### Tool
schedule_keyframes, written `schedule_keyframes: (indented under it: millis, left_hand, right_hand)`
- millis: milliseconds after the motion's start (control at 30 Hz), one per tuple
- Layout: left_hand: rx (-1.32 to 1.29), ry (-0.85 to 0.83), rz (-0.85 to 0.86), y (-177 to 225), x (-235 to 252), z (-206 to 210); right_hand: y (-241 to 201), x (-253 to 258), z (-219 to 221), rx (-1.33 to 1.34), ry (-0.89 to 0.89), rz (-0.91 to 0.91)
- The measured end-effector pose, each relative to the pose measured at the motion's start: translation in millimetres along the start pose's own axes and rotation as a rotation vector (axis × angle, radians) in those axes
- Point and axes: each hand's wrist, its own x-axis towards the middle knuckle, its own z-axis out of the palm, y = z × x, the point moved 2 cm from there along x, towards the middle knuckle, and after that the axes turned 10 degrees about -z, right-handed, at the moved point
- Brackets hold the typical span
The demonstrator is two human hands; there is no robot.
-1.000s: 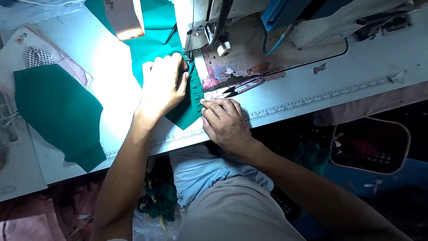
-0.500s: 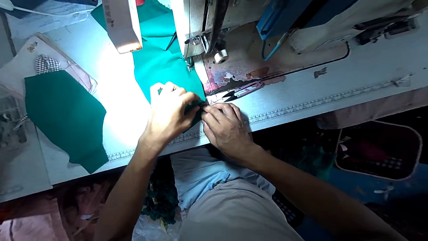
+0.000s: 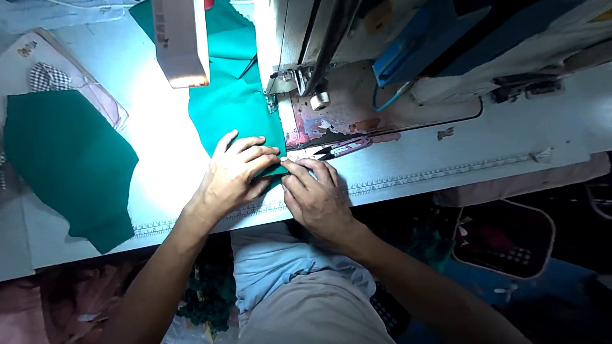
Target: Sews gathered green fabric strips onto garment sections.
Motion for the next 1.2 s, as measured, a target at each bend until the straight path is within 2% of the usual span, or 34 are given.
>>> schedule_keyframes:
  millis: [300,533,667,867,1200]
  left_hand:
    - [-0.002,0.028,-0.048,-33.9,31.6,-8.0]
    - [-0.027,0.054,-0.075,-36.9,35.9,-5.6]
    - [-0.027,0.012,-0.085,-32.2,35.8,-10.3]
    - [0.08,0.15,0.046,-13.2,29.6,-15.3]
    - [0.086,0.053,0.114,-21.9,23.6,-9.3]
  right_hand:
    - [22.5,45.2,-6.5,-0.038,-0.072,-0.043]
    - [11.3,33.7,-11.5,0.049,-0.042,0.151]
    - [7.9,30.3,-12.7,0.087,-0.015,0.168]
    - [8.0,31.9,-9.3,0.058,-0.01,0.155]
    - [15.0,25.9,-11.2,0.094,0.069,0.077]
